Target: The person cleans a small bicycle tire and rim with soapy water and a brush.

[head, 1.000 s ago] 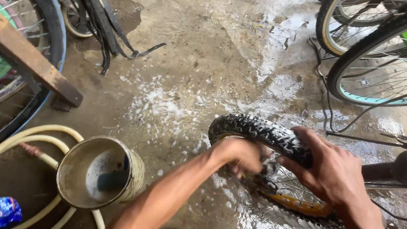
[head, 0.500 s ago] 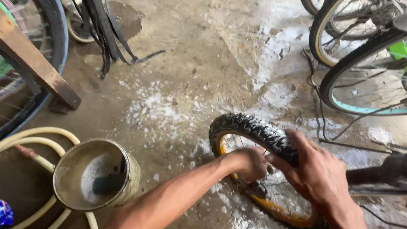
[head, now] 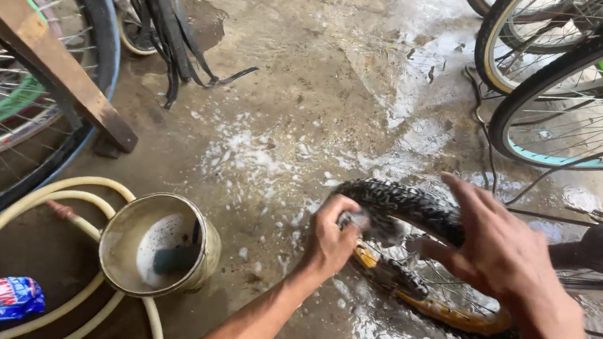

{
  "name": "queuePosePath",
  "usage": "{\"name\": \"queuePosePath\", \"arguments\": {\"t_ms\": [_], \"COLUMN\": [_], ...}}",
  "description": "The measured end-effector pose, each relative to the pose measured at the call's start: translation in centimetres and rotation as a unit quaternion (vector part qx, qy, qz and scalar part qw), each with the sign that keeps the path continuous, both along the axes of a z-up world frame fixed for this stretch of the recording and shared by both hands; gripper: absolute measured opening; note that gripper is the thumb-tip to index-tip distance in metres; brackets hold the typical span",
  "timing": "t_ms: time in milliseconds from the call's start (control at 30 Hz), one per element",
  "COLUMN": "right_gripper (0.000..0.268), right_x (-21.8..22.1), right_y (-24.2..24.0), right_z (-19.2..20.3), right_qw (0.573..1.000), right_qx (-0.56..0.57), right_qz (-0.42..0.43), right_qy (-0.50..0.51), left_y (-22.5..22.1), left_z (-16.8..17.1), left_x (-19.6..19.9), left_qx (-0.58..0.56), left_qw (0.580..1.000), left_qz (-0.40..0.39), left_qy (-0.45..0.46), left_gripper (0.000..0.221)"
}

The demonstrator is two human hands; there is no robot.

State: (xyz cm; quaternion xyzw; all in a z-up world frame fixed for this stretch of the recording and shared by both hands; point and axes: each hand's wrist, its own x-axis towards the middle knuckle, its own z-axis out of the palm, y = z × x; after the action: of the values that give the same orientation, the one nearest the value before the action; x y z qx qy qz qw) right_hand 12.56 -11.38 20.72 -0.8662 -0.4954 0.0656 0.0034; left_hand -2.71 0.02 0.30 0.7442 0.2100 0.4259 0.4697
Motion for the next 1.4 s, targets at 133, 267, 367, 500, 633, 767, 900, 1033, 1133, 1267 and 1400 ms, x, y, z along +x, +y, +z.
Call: {"name": "queuePosePath", "arguments": {"t_ms": [133, 267, 367, 500, 633, 767, 900, 1033, 1133, 1267, 1400], "right_gripper": [0.104, 0.089, 0.081, 0.057, 0.073, 0.078, 0.088, 0.115, 0.095, 0.083, 0.083], "right_x": [-2.3, -2.7, -3.3, -2.9, -2.1, 2.5, 3.4, 1.6, 0.7, 1.2, 0.3], "right_y": [1.9, 2.9, 2.5, 1.3, -0.9, -1.7, -0.6, 1.6, 2.1, 1.8, 0.7], "right_z": [0.2, -1.4, -1.8, -1.3, -2.7, -4.8, -4.6, -3.1, -2.8, -3.7, -3.6], "right_qw": [0.998, 0.993, 0.991, 0.996, 0.994, 0.985, 0.978, 0.979, 0.986, 0.983, 0.984], "right_qx": [-0.019, -0.085, -0.107, -0.001, 0.092, 0.079, 0.026, 0.139, 0.152, 0.118, 0.101], "right_qz": [0.053, 0.013, -0.001, 0.031, -0.038, -0.108, -0.039, 0.061, 0.028, -0.090, -0.110], "right_qy": [-0.031, -0.078, -0.076, -0.081, -0.045, 0.110, 0.201, 0.139, 0.054, 0.109, 0.093], "left_y": [0.3, -1.7, -2.8, -0.3, 3.0, 4.9, 3.8, 2.5, 2.2, 2.6, 2.4], "left_z": [0.8, -3.0, -4.6, -4.0, -0.2, 2.1, -2.1, -1.4, -1.6, -1.2, 2.4], "left_x": [-0.2, 0.8, 0.0, -0.3, -2.0, -0.2, 0.4, 0.9, 1.6, 2.8, 3.8], "left_qx": [-0.073, 0.000, 0.078, 0.030, -0.044, 0.050, 0.091, 0.144, 0.096, 0.026, -0.008], "left_qw": [0.990, 1.000, 0.990, 0.998, 0.990, 0.969, 0.984, 0.987, 0.994, 0.998, 0.999], "left_qz": [0.097, 0.020, -0.092, -0.051, 0.123, 0.194, 0.139, 0.067, 0.027, 0.019, 0.020], "left_qy": [-0.070, 0.013, 0.067, -0.016, -0.057, -0.141, -0.070, 0.015, 0.051, 0.058, 0.032], "left_gripper": [0.009, 0.005, 0.019, 0.033, 0.028, 0.032, 0.036, 0.026, 0.014, 0.040, 0.035]}}
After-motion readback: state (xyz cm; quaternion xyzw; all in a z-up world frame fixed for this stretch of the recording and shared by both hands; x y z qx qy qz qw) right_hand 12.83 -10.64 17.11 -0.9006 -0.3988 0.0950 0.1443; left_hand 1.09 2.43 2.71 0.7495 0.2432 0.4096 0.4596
